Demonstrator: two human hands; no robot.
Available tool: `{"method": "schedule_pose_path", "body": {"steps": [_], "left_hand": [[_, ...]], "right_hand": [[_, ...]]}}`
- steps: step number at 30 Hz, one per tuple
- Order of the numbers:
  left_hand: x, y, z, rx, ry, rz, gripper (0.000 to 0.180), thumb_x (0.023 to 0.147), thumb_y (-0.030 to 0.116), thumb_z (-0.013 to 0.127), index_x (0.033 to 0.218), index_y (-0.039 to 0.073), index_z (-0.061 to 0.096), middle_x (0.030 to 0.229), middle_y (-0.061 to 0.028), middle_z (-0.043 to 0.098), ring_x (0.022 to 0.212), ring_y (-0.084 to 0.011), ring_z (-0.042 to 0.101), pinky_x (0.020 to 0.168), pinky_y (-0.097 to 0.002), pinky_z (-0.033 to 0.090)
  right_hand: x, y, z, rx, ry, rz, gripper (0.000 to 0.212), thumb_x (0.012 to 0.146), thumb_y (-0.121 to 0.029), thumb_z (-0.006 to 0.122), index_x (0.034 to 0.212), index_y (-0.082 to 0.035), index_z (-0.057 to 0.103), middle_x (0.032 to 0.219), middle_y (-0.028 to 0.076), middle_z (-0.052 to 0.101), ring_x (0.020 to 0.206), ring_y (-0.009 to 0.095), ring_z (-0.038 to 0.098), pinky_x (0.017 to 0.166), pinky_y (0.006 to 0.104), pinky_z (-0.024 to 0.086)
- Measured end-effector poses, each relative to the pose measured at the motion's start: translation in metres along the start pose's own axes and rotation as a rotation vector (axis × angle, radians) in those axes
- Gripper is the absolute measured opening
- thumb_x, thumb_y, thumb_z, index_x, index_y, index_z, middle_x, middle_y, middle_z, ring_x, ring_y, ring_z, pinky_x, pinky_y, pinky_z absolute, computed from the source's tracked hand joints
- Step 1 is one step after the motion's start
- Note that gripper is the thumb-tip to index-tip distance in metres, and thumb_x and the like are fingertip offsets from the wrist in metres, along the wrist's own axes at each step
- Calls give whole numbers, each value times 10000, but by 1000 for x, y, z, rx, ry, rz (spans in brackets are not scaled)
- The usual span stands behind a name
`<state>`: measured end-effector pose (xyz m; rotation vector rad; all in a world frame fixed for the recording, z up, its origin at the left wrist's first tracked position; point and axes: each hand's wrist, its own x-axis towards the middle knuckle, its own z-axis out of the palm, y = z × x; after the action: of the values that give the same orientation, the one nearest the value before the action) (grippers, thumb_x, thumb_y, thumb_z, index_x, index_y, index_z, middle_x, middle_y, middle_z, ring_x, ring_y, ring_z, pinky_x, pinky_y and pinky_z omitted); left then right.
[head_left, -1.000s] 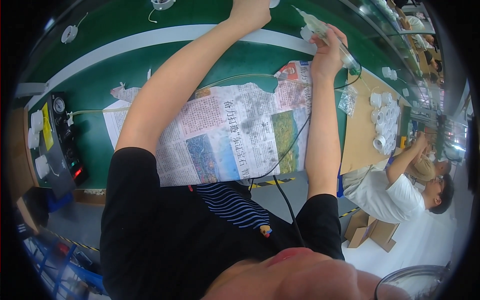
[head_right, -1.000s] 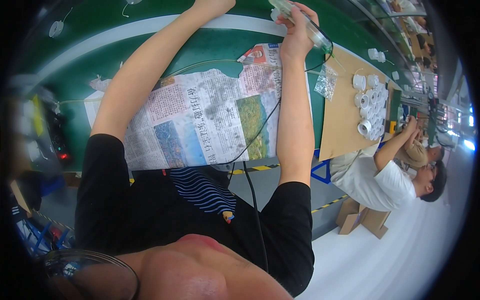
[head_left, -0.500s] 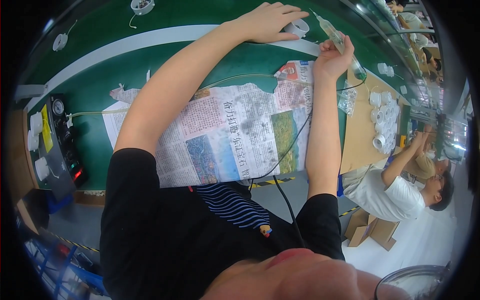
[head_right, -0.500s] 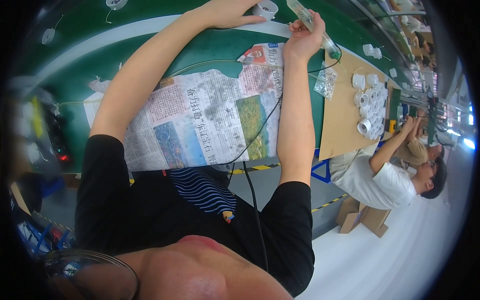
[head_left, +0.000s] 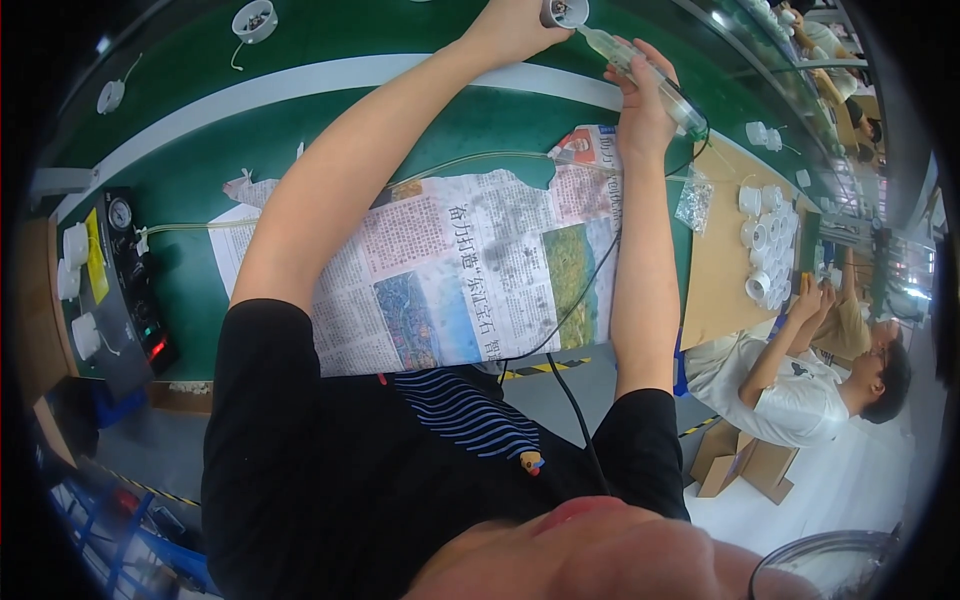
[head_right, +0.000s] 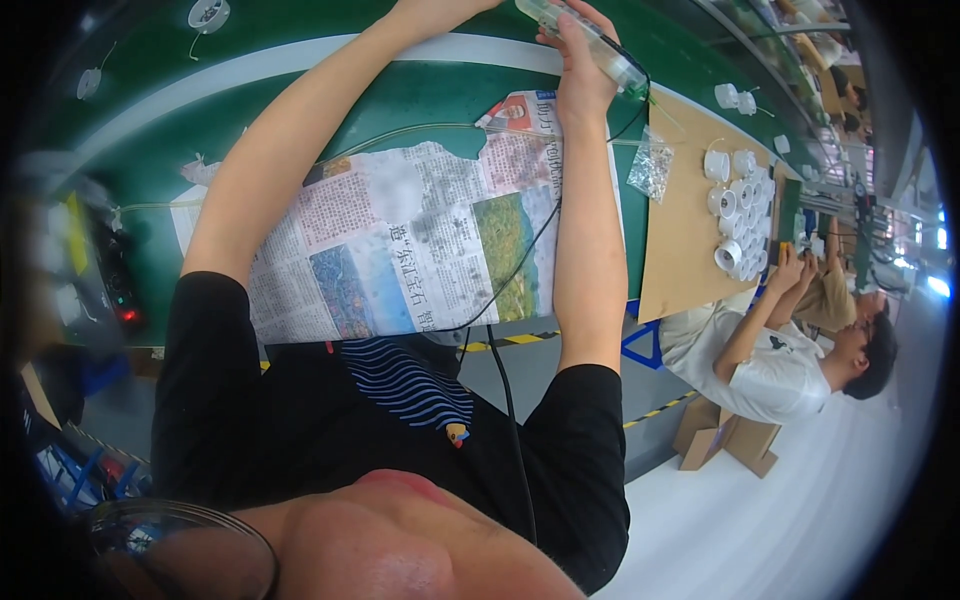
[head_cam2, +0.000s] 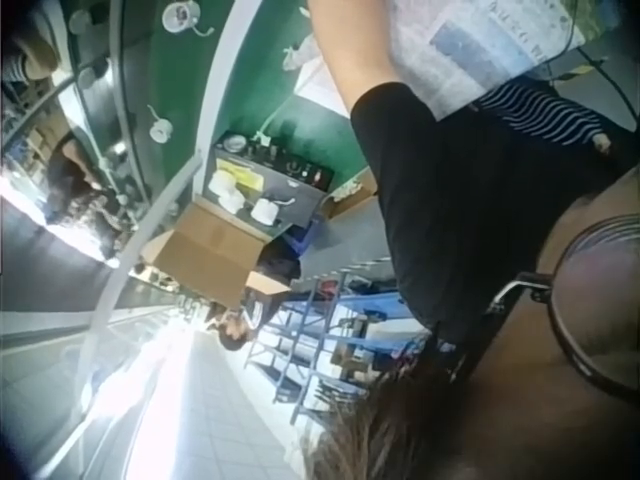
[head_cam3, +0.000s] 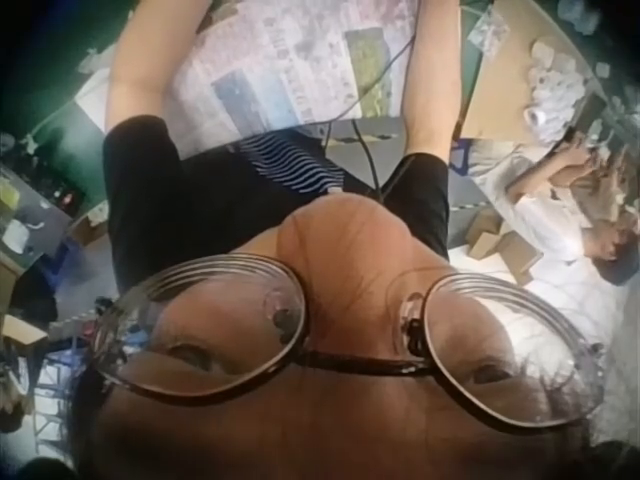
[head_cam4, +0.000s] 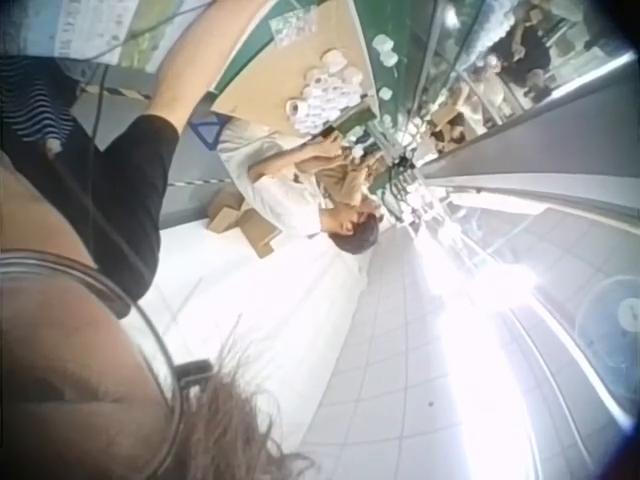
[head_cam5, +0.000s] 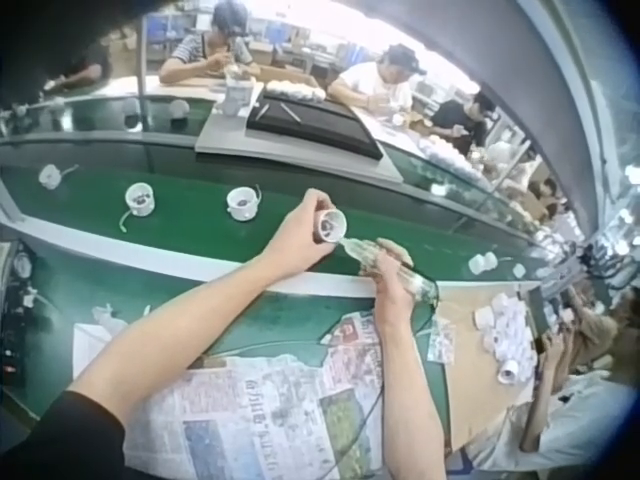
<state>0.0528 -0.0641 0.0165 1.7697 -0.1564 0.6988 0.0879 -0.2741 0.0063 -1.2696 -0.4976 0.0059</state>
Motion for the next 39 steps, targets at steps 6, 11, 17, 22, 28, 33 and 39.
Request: {"method": "schedule_pose_path", "body": {"steps": [6,11,17,22,28,33,39], "left_hand": [[0,-11,0,161,-31,238,415,720,38,792,1088,41,600,1037,-174,621,989,-365,631,873,-409,508],[1,-10,1,121,-79,193,416,709,48,807,1076,37,612,1037,-173,624,988,-362,631,873,-408,508],[0,-13,1,92,-104,182,411,708,51,815,1071,39,623,1032,-168,628,988,-360,634,871,-406,509],[1,-13,2,87,-113,147,407,710,53,816,1070,40,625,1035,-167,633,988,-357,639,872,-404,511],[-1,-9,1,124,-129,134,403,713,57,815,1069,39,626,1040,-167,636,989,-357,641,874,-404,513],[-1,-10,1,108,-118,139,399,712,59,817,1064,40,630,1040,-168,638,992,-357,642,877,-408,515],[0,-12,1,118,-110,143,403,707,57,820,1064,38,634,1039,-169,639,998,-357,643,885,-408,516]], "right_hand": [[1,2,-3,-10,-18,-13,321,964,-113,671,1238,28,581,1218,239,678,1037,263,691,889,350,581],[2,4,-4,-9,11,-15,291,962,-110,672,1206,24,587,1207,231,685,1026,261,691,876,354,581],[2,6,-3,-54,52,-19,283,949,-113,692,1178,19,589,1178,218,695,1008,257,690,870,350,575],[1,6,-2,-66,71,7,301,936,-123,715,1167,22,587,1167,212,699,1004,255,689,875,349,572],[2,7,-3,-85,72,-6,310,927,-117,727,1162,25,584,1167,209,700,994,247,689,875,346,569],[1,6,-2,-113,66,10,307,928,-111,723,1162,29,581,1170,207,701,971,239,688,878,338,564],[1,4,-1,-127,64,-16,302,935,-111,712,1163,34,576,1172,203,703,960,233,687,883,334,560]]}}
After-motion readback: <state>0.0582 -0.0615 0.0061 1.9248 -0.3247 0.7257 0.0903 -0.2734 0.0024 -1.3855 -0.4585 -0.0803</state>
